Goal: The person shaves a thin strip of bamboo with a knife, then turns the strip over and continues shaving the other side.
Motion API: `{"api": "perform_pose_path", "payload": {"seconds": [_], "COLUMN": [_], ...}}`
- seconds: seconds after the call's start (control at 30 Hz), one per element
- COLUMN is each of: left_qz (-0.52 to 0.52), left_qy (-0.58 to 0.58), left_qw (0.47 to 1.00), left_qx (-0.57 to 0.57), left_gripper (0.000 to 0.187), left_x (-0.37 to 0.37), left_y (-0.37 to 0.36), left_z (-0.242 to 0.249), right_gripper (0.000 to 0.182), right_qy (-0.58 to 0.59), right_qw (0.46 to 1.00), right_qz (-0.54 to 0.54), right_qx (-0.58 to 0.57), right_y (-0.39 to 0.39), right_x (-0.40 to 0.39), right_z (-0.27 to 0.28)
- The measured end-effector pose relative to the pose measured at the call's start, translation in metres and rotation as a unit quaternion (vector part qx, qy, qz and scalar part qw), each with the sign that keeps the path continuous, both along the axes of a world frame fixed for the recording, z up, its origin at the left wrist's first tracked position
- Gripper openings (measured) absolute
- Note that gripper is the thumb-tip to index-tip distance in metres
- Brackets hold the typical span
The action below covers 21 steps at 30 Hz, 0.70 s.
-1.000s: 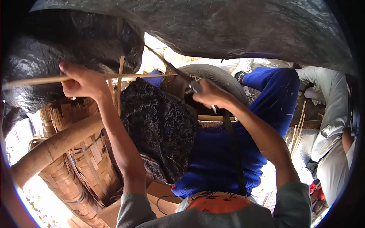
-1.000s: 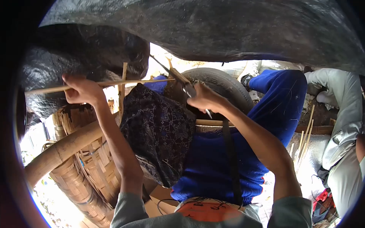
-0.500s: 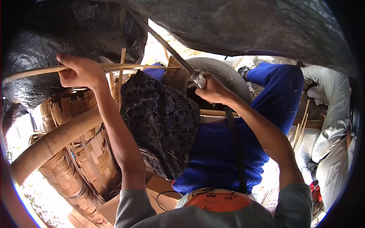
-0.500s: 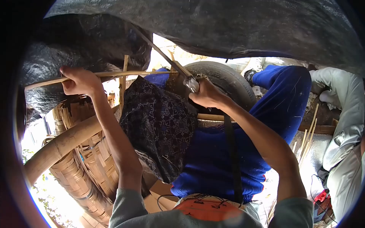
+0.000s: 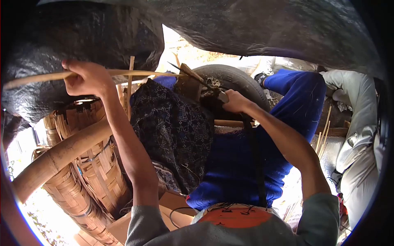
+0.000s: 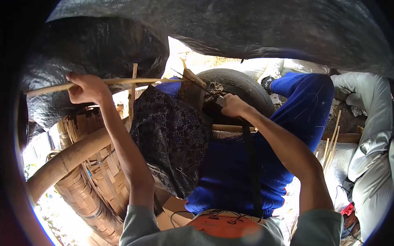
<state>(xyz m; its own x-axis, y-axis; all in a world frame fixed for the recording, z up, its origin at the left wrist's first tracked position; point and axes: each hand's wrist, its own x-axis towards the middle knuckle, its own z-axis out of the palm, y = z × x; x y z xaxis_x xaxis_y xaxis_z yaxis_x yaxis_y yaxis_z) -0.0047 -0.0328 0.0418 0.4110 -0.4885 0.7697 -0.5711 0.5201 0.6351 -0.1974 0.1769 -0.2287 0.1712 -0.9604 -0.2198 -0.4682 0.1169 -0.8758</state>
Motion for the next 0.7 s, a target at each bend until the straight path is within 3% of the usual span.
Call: {"api": "perform_pose_path", "payload": {"seconds": [0.07,0.2,0.33,0.57,0.63,0.7], "left_qz": [0.008,0.003,-0.025,-0.039,-0.036,-0.032], "left_qy": [0.025,-0.023,-0.013,-0.025,-0.028,-0.029], "left_qw": [1.0,1.0,0.999,0.999,0.998,0.998], "left_qx": [-0.008,-0.015,-0.032,-0.018,-0.037,-0.037], "left_gripper": [0.052,0.055,0.056,0.057,0.057,0.057], "left_x": [0.0,-0.002,-0.017,-0.016,-0.015,-0.014], "left_y": [0.001,0.006,0.006,0.0,-0.002,-0.004], "left_z": [0.001,0.004,0.008,0.003,0.003,0.004], "right_gripper": [0.039,0.035,0.037,0.022,0.021,0.022], "right_qy": [0.009,-0.049,-0.094,-0.087,-0.039,-0.061], "right_qw": [0.966,0.97,0.966,0.972,0.992,0.993], "right_qz": [0.022,-0.036,0.0,-0.054,-0.056,-0.02], "right_qx": [0.258,0.236,0.24,0.212,0.103,0.102], "right_y": [-0.03,-0.046,-0.055,-0.041,-0.04,-0.043], "right_x": [-0.016,-0.018,-0.019,-0.013,-0.003,-0.003], "right_z": [0.058,0.099,0.115,0.098,0.082,0.078]}}
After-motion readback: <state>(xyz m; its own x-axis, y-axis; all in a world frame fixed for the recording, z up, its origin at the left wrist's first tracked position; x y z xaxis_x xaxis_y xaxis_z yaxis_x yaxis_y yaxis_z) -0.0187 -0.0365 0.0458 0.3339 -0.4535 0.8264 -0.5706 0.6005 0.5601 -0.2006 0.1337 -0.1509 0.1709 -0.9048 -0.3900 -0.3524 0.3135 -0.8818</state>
